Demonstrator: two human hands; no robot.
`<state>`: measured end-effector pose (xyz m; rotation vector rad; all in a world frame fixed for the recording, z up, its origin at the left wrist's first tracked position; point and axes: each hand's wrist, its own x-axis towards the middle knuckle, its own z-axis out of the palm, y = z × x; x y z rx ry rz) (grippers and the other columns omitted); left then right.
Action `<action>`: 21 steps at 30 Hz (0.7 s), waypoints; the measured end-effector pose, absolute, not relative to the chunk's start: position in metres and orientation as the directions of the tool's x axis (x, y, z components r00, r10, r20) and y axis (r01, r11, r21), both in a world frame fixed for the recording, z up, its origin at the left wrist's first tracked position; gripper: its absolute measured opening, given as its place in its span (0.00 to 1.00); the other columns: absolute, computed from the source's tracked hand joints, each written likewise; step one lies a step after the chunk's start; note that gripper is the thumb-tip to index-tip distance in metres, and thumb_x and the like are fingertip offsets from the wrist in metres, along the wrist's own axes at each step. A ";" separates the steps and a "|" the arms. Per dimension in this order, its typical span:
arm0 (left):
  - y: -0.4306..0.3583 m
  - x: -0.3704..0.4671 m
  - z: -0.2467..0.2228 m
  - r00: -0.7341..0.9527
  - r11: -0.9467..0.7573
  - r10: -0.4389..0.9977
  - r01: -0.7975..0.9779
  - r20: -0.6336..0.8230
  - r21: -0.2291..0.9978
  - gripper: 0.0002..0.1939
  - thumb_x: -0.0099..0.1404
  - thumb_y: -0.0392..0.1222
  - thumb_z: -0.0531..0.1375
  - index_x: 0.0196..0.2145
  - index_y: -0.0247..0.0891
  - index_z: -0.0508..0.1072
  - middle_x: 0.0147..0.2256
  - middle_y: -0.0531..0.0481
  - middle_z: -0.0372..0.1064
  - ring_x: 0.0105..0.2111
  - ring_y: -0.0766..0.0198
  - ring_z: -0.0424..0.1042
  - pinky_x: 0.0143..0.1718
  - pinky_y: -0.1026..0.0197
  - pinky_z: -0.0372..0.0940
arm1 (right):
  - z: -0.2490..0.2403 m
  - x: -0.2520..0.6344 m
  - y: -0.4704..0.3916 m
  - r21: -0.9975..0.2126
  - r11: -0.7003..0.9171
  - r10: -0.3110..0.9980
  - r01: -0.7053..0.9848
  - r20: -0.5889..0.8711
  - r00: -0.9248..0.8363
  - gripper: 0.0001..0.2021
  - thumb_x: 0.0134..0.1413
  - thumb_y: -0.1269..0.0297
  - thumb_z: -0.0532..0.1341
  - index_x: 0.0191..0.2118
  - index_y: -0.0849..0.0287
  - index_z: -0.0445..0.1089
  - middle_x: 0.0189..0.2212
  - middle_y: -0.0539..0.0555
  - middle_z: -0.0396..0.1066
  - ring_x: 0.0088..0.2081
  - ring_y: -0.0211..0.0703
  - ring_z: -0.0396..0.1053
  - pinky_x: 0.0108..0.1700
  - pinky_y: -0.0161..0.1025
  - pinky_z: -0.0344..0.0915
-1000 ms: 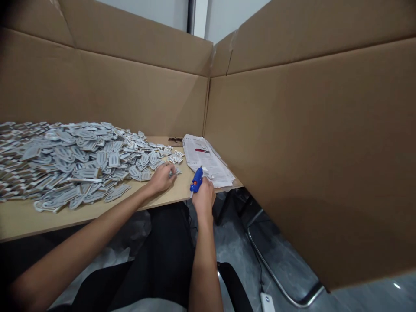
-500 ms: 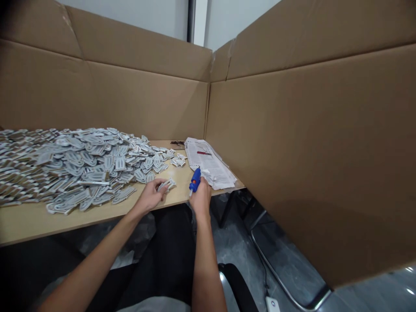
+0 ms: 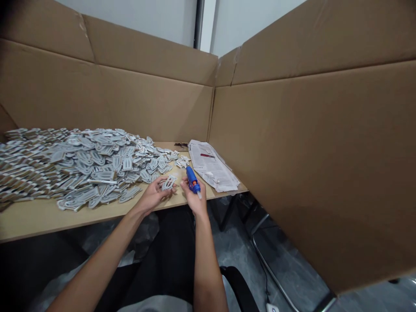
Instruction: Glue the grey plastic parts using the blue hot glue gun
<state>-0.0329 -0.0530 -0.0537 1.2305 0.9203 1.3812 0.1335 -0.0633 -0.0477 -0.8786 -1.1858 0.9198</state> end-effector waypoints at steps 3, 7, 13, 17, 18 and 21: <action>-0.054 -0.033 -0.054 0.069 -0.196 0.973 -0.235 0.218 0.952 0.33 0.46 0.40 0.73 0.48 0.37 0.66 0.40 0.44 0.78 0.36 0.59 0.78 0.37 0.60 0.67 | -0.048 0.126 -0.063 -0.923 0.314 0.947 -0.223 0.289 0.139 0.20 0.47 0.52 0.71 0.43 0.59 0.77 0.34 0.51 0.74 0.28 0.37 0.67 0.28 0.34 0.62; -0.056 -0.034 -0.055 0.134 -0.204 0.963 -0.213 0.236 0.955 0.32 0.51 0.45 0.73 0.50 0.35 0.66 0.33 0.48 0.76 0.24 0.67 0.71 0.25 0.64 0.61 | -0.050 0.119 -0.061 -0.903 0.321 0.942 -0.284 0.274 0.193 0.19 0.43 0.54 0.73 0.40 0.60 0.76 0.35 0.52 0.75 0.31 0.39 0.69 0.31 0.34 0.64; -0.058 -0.034 -0.055 0.197 -0.190 0.952 -0.218 0.234 0.957 0.28 0.53 0.45 0.71 0.47 0.36 0.65 0.27 0.55 0.70 0.18 0.73 0.61 0.19 0.67 0.54 | -0.046 0.109 -0.065 -0.904 0.326 0.938 -0.275 0.276 0.208 0.18 0.41 0.55 0.73 0.37 0.60 0.75 0.33 0.51 0.75 0.32 0.41 0.72 0.33 0.37 0.68; -0.058 -0.033 -0.055 0.178 -0.191 0.958 -0.200 0.227 0.961 0.27 0.53 0.45 0.71 0.46 0.36 0.65 0.28 0.55 0.69 0.18 0.71 0.64 0.19 0.66 0.56 | -0.044 0.104 -0.068 -0.904 0.347 0.936 -0.250 0.319 0.147 0.17 0.46 0.54 0.71 0.36 0.59 0.71 0.27 0.50 0.73 0.27 0.40 0.71 0.32 0.38 0.70; -0.058 -0.033 -0.055 0.175 -0.184 0.960 -0.197 0.219 0.963 0.27 0.53 0.45 0.70 0.46 0.36 0.65 0.28 0.55 0.69 0.18 0.71 0.65 0.18 0.66 0.57 | -0.045 0.103 -0.067 -0.903 0.355 0.934 -0.243 0.333 0.128 0.17 0.47 0.54 0.71 0.37 0.59 0.71 0.26 0.50 0.72 0.26 0.40 0.71 0.32 0.38 0.70; -0.059 -0.033 -0.054 0.170 -0.163 0.966 -0.193 0.197 0.968 0.27 0.53 0.44 0.70 0.47 0.37 0.65 0.28 0.56 0.68 0.18 0.72 0.64 0.18 0.67 0.56 | -0.050 0.102 -0.064 -0.902 0.393 0.919 -0.178 0.379 0.109 0.15 0.50 0.54 0.69 0.37 0.60 0.70 0.28 0.50 0.72 0.27 0.41 0.72 0.33 0.37 0.71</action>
